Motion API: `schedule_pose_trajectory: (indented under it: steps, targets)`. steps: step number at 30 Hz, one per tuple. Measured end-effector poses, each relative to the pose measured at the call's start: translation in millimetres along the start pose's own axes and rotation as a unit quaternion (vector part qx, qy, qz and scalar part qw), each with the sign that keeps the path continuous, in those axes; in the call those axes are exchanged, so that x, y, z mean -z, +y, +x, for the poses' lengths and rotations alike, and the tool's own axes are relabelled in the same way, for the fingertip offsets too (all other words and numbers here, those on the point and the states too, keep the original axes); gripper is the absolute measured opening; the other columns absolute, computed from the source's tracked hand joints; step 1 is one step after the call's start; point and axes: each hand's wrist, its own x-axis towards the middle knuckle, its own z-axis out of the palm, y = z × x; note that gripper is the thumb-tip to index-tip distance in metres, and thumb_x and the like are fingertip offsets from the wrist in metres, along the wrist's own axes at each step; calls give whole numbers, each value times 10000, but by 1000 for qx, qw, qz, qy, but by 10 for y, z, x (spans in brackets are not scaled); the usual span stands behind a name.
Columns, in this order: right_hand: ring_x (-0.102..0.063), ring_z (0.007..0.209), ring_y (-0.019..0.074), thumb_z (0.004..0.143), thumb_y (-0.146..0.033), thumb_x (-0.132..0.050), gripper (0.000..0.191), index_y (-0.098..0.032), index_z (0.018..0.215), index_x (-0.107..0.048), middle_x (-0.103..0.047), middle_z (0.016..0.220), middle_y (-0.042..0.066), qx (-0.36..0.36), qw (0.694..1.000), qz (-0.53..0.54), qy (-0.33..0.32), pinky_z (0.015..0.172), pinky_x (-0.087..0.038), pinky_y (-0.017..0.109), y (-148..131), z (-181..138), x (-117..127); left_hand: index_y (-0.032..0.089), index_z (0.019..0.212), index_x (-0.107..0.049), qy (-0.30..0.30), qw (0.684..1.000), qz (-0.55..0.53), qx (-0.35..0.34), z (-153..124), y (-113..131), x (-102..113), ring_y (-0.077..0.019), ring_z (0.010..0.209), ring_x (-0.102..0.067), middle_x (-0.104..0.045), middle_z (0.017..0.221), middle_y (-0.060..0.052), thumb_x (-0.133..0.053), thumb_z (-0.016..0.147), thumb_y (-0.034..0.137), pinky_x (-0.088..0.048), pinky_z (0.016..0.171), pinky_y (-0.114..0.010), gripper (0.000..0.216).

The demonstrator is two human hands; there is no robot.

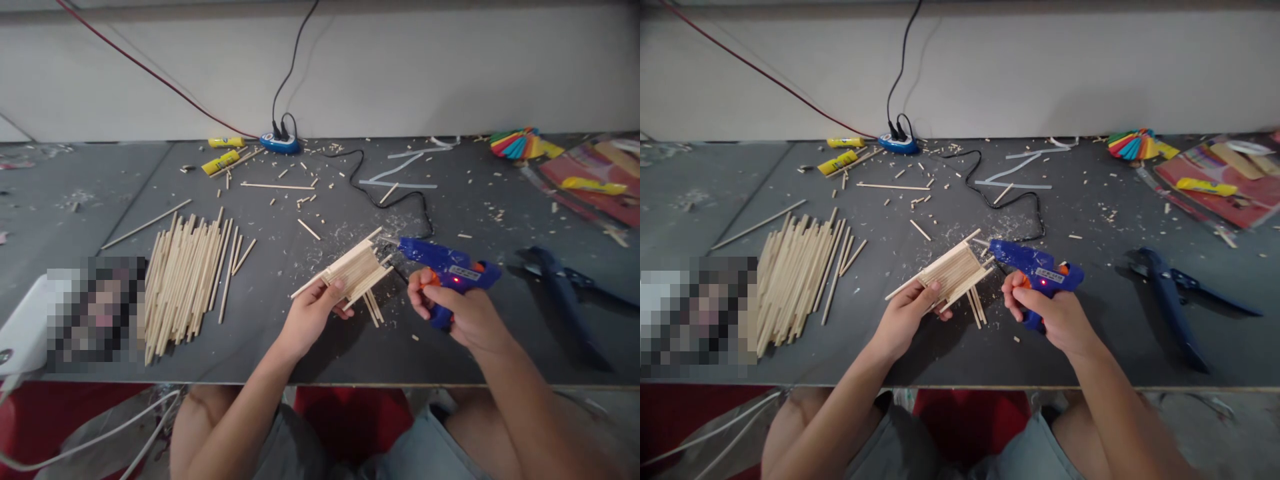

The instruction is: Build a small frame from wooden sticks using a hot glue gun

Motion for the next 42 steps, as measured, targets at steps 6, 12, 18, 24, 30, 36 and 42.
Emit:
schedule_pose_trajectory:
  steps: [6, 12, 18, 24, 30, 36, 42]
  targets:
    - [-573, 533, 142, 701, -289, -695, 136, -219, 698, -579, -619, 703, 9, 2, 998, -52, 22, 430, -442, 259, 59, -1, -1, 139, 887, -589, 15, 1000, 17, -17, 0, -8, -1, -135, 564, -596, -530, 582, 35, -600, 798, 380, -493, 588, -272, 257]
    - [-553, 450, 135, 697, -366, -701, 218, -204, 639, -567, -601, 568, -9, -7, 989, -141, 48, 465, -465, 278, 109, -37, -19, 135, 914, -578, 8, 999, 32, -27, -13, 1, -8, -119, 568, -587, -529, 619, 33, -554, 836, 344, -491, 591, -258, 224]
    - [-568, 454, 153, 704, -396, -692, 244, -209, 618, -561, -560, 493, -22, -5, 982, -175, 73, 498, -479, 293, 164, -45, 2, 144, 893, -579, 18, 999, 32, -25, -13, -3, -5, -126, 570, -592, -532, 596, 35, -569, 822, 353, -490, 589, -260, 220]
    - [-540, 421, 135, 728, -364, -668, 229, -207, 640, -526, -510, 465, -46, 4, 981, -184, 67, 481, -449, 275, 165, -45, 8, 140, 873, -574, 25, 999, 32, -25, -4, -1, -12, -119, 560, -587, -539, 595, 36, -566, 816, 359, -496, 585, -254, 226]
    - [-464, 401, 96, 750, -354, -653, 165, -211, 767, -571, -502, 488, -60, 28, 980, -193, 39, 441, -387, 244, 137, -46, -20, 131, 871, -564, 41, 998, 38, 1, 35, -28, 12, -128, 544, -598, -548, 609, 25, -578, 804, 383, -487, 517, -243, 261]
    - [-490, 422, 104, 727, -372, -670, 206, -205, 821, -596, -586, 604, -23, 43, 978, -193, 67, 441, -416, 265, 179, -52, -32, 127, 897, -576, 41, 999, 32, 6, 38, -25, 5, -129, 543, -604, -568, 640, 14, -588, 792, 383, -483, 506, -242, 277]
    - [-496, 412, 110, 726, -364, -665, 188, -202, 794, -597, -529, 493, -51, 43, 973, -209, 83, 449, -415, 252, 176, -52, -53, 122, 885, -572, 42, 998, 40, 1, 39, -31, 1, -127, 531, -595, -541, 598, 25, -584, 794, 379, -481, 506, -242, 273]
